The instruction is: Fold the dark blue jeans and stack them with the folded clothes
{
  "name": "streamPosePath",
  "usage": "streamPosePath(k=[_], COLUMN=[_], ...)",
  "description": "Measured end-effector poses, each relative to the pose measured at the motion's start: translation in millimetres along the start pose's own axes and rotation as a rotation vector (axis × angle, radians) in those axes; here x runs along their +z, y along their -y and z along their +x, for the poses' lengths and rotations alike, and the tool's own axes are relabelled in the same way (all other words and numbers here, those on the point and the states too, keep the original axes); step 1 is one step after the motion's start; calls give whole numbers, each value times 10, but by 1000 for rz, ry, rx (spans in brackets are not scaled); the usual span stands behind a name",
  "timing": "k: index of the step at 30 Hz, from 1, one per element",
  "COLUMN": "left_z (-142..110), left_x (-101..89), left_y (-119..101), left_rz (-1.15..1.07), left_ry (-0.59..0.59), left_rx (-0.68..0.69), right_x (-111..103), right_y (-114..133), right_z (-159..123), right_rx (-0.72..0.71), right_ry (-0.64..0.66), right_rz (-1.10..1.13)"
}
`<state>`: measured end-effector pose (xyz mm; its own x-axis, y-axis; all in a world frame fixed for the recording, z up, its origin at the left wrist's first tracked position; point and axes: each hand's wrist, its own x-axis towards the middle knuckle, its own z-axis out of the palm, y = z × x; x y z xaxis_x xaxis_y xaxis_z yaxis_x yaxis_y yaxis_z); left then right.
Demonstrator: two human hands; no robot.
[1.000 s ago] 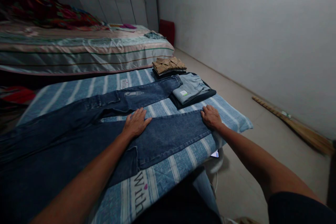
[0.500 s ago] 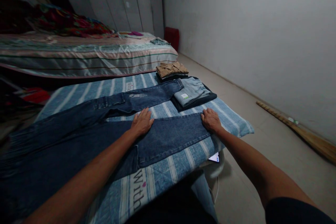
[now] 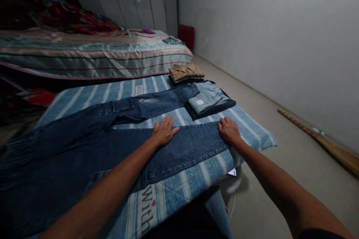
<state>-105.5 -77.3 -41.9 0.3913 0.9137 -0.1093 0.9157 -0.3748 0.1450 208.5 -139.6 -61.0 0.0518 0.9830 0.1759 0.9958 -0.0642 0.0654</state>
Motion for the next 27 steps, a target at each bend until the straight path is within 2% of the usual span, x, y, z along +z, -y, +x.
streamPosePath(k=[5, 8, 10, 12, 15, 17, 20, 27], left_z=[-28, -47, -57, -65, -79, -92, -113, -169], left_x=[14, 24, 33, 41, 49, 50, 56, 104], left_y=[17, 26, 31, 33, 32, 30, 31, 40], left_rz=[-10, -16, -20, -23, -34, -51, -86, -183], left_ry=[-12, -18, -22, -28, -40, -42, -40, -55], left_rx=[9, 10, 11, 8, 0, -2, 0, 7], right_x=[9, -15, -43, -68, -64, -28, 63, 353], right_y=[-29, 66, 247, 511, 894, 1014, 915, 277], right_z=[-6, -28, -66, -126, -231, -282, -297, -239], right_rx=[2, 36, -16, -145, -344, -375, -303, -215], right_ry=[-23, -133, -212, -223, -149, -93, -33, -58], right_rz=[11, -28, -38, 13, 124, 164, 172, 160])
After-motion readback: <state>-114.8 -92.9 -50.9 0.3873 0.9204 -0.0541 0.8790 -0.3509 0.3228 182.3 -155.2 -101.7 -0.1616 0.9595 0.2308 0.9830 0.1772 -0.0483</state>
